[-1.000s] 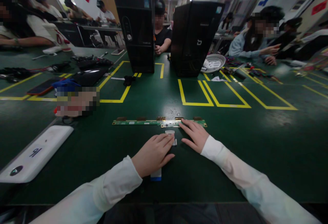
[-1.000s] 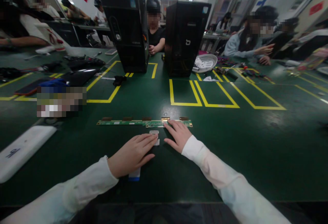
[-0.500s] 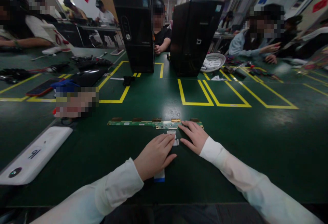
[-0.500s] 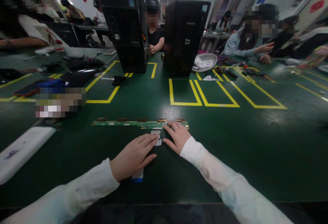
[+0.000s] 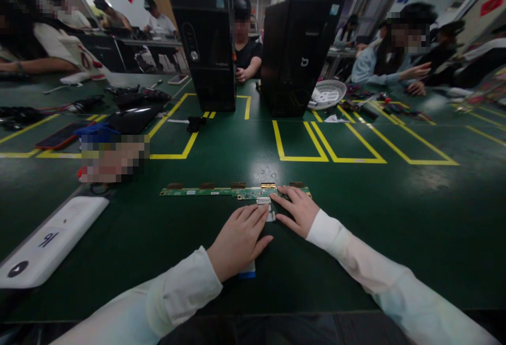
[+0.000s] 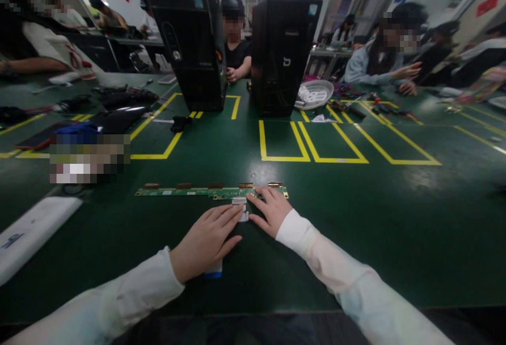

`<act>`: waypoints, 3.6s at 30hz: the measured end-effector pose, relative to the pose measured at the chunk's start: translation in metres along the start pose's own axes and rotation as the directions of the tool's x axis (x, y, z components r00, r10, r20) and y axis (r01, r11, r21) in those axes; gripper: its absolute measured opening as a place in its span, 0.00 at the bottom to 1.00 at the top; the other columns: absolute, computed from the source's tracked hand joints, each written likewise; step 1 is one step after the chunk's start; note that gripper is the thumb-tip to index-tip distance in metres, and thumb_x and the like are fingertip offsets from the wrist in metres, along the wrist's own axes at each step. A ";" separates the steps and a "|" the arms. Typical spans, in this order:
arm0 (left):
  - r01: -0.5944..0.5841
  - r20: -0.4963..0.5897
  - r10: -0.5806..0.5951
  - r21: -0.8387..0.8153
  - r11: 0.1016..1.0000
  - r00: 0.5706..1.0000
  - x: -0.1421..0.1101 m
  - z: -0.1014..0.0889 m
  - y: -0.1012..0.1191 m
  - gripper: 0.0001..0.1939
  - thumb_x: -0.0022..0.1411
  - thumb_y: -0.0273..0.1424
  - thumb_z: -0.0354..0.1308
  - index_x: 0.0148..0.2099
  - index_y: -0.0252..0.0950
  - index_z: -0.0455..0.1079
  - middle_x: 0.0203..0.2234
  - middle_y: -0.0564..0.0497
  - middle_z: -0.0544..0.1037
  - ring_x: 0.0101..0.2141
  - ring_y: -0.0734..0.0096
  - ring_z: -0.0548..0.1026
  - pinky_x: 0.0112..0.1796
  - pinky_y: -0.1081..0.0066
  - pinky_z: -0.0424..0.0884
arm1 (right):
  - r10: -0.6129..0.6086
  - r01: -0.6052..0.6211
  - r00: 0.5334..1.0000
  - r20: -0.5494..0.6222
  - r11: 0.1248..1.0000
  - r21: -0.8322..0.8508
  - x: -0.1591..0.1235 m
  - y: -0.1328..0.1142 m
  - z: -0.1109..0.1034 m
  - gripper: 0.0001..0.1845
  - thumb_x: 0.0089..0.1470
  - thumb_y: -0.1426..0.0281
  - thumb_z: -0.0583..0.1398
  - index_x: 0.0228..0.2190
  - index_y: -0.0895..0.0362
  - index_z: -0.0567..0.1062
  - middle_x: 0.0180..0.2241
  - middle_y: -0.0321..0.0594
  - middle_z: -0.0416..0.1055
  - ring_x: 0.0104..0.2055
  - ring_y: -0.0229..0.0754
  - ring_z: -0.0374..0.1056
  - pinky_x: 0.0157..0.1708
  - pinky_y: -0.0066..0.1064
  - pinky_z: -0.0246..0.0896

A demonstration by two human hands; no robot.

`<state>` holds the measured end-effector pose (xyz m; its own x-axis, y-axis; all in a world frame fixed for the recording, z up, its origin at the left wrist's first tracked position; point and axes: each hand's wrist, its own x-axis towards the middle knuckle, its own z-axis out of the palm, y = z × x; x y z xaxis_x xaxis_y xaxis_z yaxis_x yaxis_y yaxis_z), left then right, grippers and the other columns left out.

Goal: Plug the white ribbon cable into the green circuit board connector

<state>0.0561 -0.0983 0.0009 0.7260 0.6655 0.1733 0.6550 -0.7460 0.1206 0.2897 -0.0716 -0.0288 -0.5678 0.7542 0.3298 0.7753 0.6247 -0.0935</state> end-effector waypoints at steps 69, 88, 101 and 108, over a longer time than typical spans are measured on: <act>-0.077 0.073 0.093 -0.190 0.979 0.993 0.005 -0.010 -0.023 0.26 0.70 0.42 0.45 0.64 0.35 0.57 0.62 0.45 0.65 0.61 0.62 0.61 0.60 0.58 0.58 | -0.012 0.012 1.000 0.009 1.000 -0.008 0.001 0.009 0.005 0.24 0.62 0.69 0.48 0.57 0.55 0.69 0.55 0.51 0.63 0.55 0.52 0.57 0.51 0.50 0.59; 0.093 -0.013 -0.093 -0.052 0.994 0.996 -0.037 -0.028 -0.030 0.23 0.70 0.42 0.43 0.63 0.41 0.61 0.62 0.49 0.64 0.62 0.61 0.60 0.60 0.55 0.60 | -0.011 0.011 1.000 -0.007 0.999 0.032 0.002 0.014 0.017 0.24 0.61 0.69 0.50 0.57 0.56 0.68 0.55 0.51 0.62 0.55 0.52 0.57 0.54 0.49 0.58; 0.415 -0.136 -0.412 -0.001 0.910 0.901 -0.094 0.002 -0.044 0.25 0.69 0.42 0.43 0.62 0.37 0.62 0.61 0.44 0.65 0.60 0.57 0.63 0.59 0.52 0.61 | -0.157 0.154 0.988 0.008 0.978 0.139 0.003 -0.011 -0.006 0.23 0.64 0.66 0.48 0.58 0.55 0.67 0.61 0.52 0.56 0.63 0.51 0.51 0.59 0.51 0.52; 0.416 -0.190 -0.402 0.039 0.909 0.896 -0.085 0.005 -0.046 0.25 0.69 0.41 0.43 0.61 0.36 0.64 0.60 0.43 0.67 0.59 0.55 0.65 0.58 0.52 0.61 | -0.155 0.130 0.975 0.157 0.979 0.157 0.004 -0.018 -0.010 0.29 0.62 0.53 0.52 0.60 0.50 0.66 0.65 0.53 0.48 0.67 0.58 0.44 0.61 0.55 0.44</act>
<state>-0.0343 -0.1204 -0.0247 0.3474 0.8910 0.2923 0.9051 -0.4002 0.1439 0.2766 -0.0821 -0.0169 -0.7171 0.6709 0.1890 0.6419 0.7413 -0.1961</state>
